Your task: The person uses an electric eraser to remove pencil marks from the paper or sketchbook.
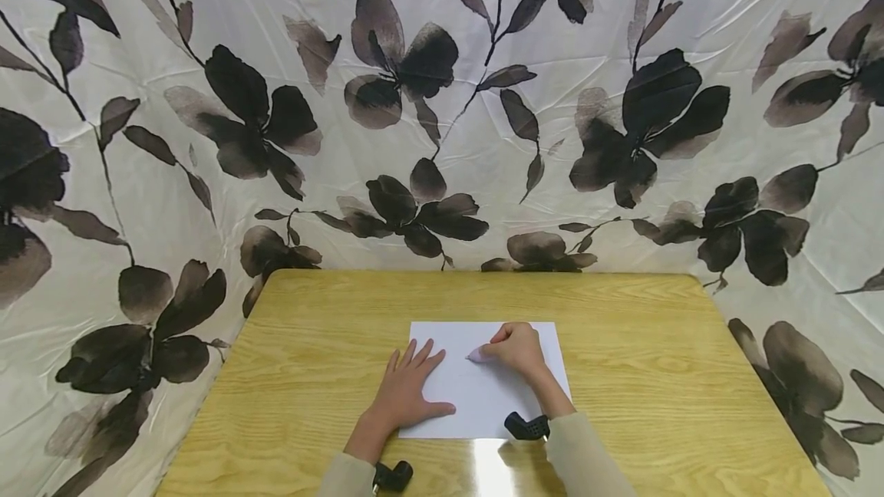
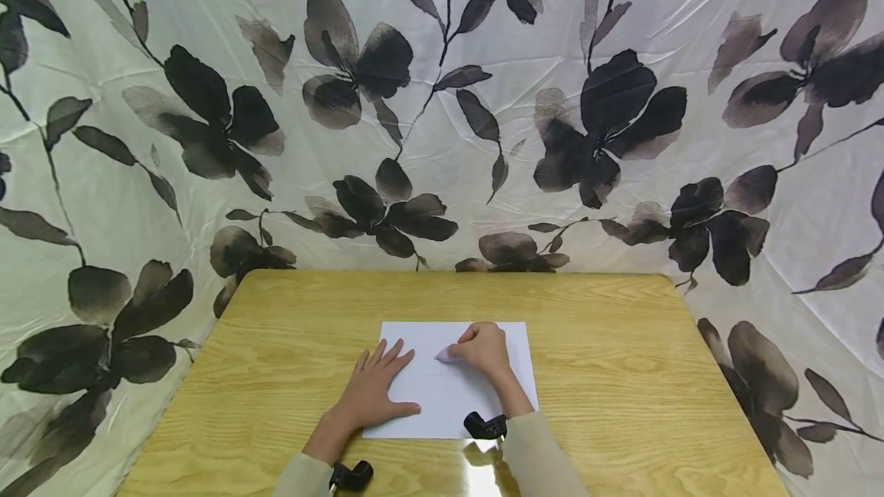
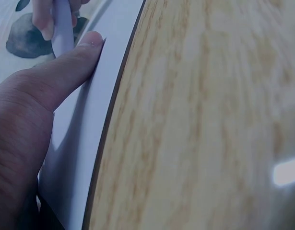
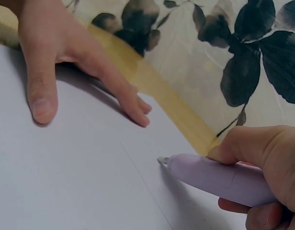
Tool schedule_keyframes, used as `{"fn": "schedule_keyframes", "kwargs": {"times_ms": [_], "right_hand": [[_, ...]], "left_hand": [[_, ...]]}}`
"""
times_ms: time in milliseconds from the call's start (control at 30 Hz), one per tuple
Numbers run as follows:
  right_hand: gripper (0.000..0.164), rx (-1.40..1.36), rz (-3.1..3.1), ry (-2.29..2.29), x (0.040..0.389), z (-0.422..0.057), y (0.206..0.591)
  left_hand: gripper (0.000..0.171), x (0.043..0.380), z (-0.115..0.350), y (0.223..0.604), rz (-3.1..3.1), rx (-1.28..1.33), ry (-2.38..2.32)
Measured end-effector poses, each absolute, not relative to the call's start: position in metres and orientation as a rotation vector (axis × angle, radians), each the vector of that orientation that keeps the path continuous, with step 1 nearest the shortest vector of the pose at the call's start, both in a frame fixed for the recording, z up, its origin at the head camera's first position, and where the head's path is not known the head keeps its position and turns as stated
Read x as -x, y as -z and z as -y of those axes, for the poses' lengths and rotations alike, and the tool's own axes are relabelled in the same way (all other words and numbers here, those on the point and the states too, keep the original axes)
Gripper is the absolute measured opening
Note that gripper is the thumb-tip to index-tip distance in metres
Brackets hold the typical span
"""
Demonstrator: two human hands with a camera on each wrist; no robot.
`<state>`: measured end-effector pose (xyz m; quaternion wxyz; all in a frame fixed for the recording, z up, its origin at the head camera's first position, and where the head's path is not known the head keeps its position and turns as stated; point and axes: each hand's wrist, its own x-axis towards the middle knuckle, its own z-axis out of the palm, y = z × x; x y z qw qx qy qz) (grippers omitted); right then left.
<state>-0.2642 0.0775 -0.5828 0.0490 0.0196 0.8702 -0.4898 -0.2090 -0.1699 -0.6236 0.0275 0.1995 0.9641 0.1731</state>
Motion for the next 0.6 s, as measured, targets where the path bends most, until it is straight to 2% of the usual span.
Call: {"fn": "schedule_keyframes", "kwargs": {"times_ms": [400, 600], "right_hand": [[0.024, -0.071, -2.673, 1.516, 0.264, -0.080, 0.585], [0.024, -0.035, -2.493, 1.671, 0.265, -0.092, 0.590]], "left_hand": [[0.101, 0.209, 0.171, 0.622, -2.986, -0.621, -0.523], [0.101, 0.208, 0.172, 0.623, -2.986, -0.638, -0.544]]}}
